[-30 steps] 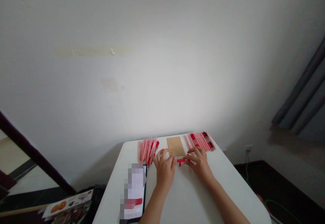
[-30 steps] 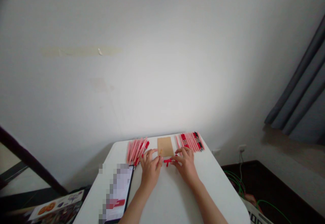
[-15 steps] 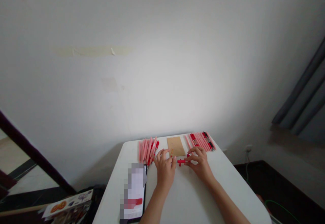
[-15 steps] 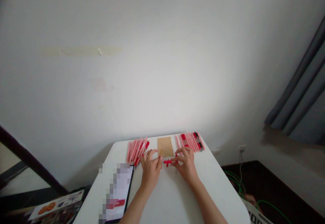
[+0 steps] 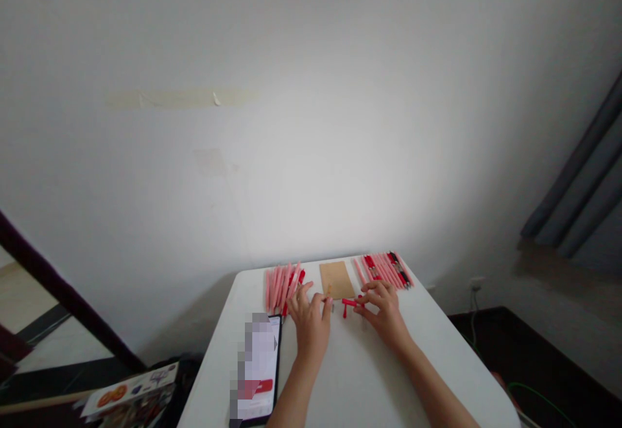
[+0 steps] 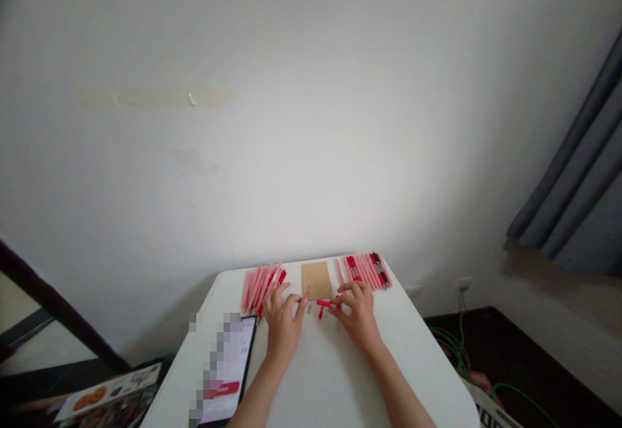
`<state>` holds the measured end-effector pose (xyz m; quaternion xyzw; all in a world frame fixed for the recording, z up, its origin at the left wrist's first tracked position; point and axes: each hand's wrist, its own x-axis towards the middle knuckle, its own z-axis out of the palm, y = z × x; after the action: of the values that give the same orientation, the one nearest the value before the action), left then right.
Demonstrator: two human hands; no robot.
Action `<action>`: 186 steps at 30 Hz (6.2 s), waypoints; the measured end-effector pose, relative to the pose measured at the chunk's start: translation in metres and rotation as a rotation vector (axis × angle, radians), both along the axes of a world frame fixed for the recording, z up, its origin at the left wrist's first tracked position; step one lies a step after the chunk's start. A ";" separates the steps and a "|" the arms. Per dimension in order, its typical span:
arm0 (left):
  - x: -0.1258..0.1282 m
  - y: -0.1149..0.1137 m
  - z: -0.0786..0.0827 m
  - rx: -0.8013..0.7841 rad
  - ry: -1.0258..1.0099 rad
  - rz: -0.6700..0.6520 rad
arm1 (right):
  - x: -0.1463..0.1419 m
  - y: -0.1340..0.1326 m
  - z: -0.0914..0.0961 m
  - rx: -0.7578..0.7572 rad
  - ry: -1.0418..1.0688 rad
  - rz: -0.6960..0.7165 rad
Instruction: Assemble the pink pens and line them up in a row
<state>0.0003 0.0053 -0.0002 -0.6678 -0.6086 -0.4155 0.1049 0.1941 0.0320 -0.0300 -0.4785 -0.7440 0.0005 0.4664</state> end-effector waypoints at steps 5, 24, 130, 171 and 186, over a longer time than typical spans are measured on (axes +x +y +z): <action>-0.002 -0.003 0.004 -0.033 0.070 0.128 | 0.002 0.003 -0.005 0.004 -0.005 -0.010; -0.009 0.000 -0.007 -0.112 0.272 0.246 | 0.003 0.004 -0.008 -0.011 -0.021 0.005; -0.002 -0.004 0.007 -0.132 0.005 -0.043 | 0.002 0.002 -0.007 -0.056 -0.050 -0.038; 0.010 -0.004 -0.017 -0.166 0.171 -0.003 | 0.000 0.001 -0.007 -0.083 -0.067 -0.050; 0.011 -0.008 -0.012 -0.148 0.150 -0.027 | 0.000 0.004 -0.009 -0.037 -0.074 -0.055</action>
<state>0.0118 -0.0023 -0.0119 -0.7111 -0.6190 -0.3197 0.0951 0.1940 0.0357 -0.0394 -0.5071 -0.7471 -0.0161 0.4295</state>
